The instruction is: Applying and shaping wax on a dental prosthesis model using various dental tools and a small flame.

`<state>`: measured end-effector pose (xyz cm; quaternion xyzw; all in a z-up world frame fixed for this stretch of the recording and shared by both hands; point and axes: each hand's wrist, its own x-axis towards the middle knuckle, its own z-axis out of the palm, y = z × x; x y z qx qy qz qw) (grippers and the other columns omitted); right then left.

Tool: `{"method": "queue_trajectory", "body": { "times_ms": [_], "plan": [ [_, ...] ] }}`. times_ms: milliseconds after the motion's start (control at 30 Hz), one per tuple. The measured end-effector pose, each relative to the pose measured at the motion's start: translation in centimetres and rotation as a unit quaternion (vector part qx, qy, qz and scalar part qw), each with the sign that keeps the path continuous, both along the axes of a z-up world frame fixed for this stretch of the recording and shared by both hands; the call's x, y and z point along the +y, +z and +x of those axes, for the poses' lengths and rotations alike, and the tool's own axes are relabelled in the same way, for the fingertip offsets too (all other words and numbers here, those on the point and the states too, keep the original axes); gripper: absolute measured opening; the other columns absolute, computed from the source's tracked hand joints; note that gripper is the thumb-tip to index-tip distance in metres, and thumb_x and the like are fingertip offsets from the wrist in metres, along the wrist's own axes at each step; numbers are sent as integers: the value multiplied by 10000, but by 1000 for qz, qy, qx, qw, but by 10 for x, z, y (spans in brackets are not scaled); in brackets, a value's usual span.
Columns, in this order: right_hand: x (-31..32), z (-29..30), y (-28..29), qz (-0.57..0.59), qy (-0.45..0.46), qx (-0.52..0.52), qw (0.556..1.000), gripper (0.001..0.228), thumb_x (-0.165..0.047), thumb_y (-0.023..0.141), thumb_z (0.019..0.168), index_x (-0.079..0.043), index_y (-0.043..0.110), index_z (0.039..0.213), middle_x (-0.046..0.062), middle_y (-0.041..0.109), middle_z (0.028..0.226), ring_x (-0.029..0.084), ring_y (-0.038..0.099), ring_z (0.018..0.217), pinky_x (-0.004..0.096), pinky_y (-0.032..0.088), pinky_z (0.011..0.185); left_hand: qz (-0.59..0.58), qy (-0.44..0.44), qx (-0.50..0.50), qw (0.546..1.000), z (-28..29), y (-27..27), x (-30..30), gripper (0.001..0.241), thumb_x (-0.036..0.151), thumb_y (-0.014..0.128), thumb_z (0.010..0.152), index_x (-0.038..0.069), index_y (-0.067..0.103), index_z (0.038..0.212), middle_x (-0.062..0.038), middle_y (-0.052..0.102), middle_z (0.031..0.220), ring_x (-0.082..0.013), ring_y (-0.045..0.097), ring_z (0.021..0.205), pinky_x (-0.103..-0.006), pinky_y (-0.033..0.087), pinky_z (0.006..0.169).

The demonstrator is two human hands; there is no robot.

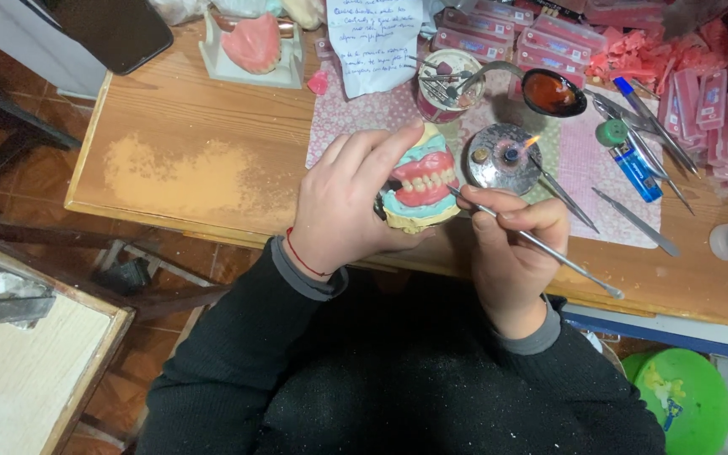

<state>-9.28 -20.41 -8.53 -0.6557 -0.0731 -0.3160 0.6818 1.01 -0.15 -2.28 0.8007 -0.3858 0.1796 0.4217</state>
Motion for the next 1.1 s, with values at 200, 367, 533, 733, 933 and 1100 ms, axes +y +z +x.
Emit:
{"method": "queue_trajectory", "body": {
  "times_ms": [200,367,533,733,933,1100],
  "plan": [
    [13,0,16,-144,-62,-26,987,325,135,640,1027,-63,392,1100,263,697,1183,314,696,1128,402,542,1068,-5,-11,-4,1000,1,-2,2,1036,379,993,594,148,515,1485,-73,619,1215,-291,632,1088,-391,542,924],
    [14,2,21,-208,-86,-34,974,319,117,658,1003,-60,403,1080,251,703,1193,318,695,1118,405,525,1064,-11,-10,-6,1000,1,-5,2,1030,371,992,599,155,514,1485,-69,616,1218,-290,629,1091,-392,542,935],
    [7,1,10,-139,-52,-26,989,308,77,673,1040,-73,410,1098,246,709,1198,302,700,1137,395,530,1079,-16,-3,-14,1000,0,-5,2,1021,378,992,605,159,514,1480,-68,617,1225,-292,626,1093,-395,540,940],
    [0,3,1,-15,-13,-16,1000,296,21,696,1058,-79,424,1124,266,718,1145,300,717,1090,400,551,1064,-17,-10,-13,1000,1,-6,4,1010,404,1000,638,157,513,1487,-72,617,1228,-289,626,1093,-392,543,936],
    [-24,11,18,150,59,-56,985,272,8,718,1042,-64,464,1108,275,735,1117,313,744,972,418,597,971,-13,-8,-13,1000,1,-5,4,1006,418,986,621,161,522,1476,-72,620,1218,-288,632,1082,-396,544,920],
    [-28,-1,30,15,32,14,999,253,74,699,1045,-53,483,1076,242,708,1125,285,722,1013,402,598,988,3,4,-3,1000,0,-1,1,1011,419,980,587,156,543,1460,-67,625,1197,-291,638,1091,-399,547,919]
  ]
}}
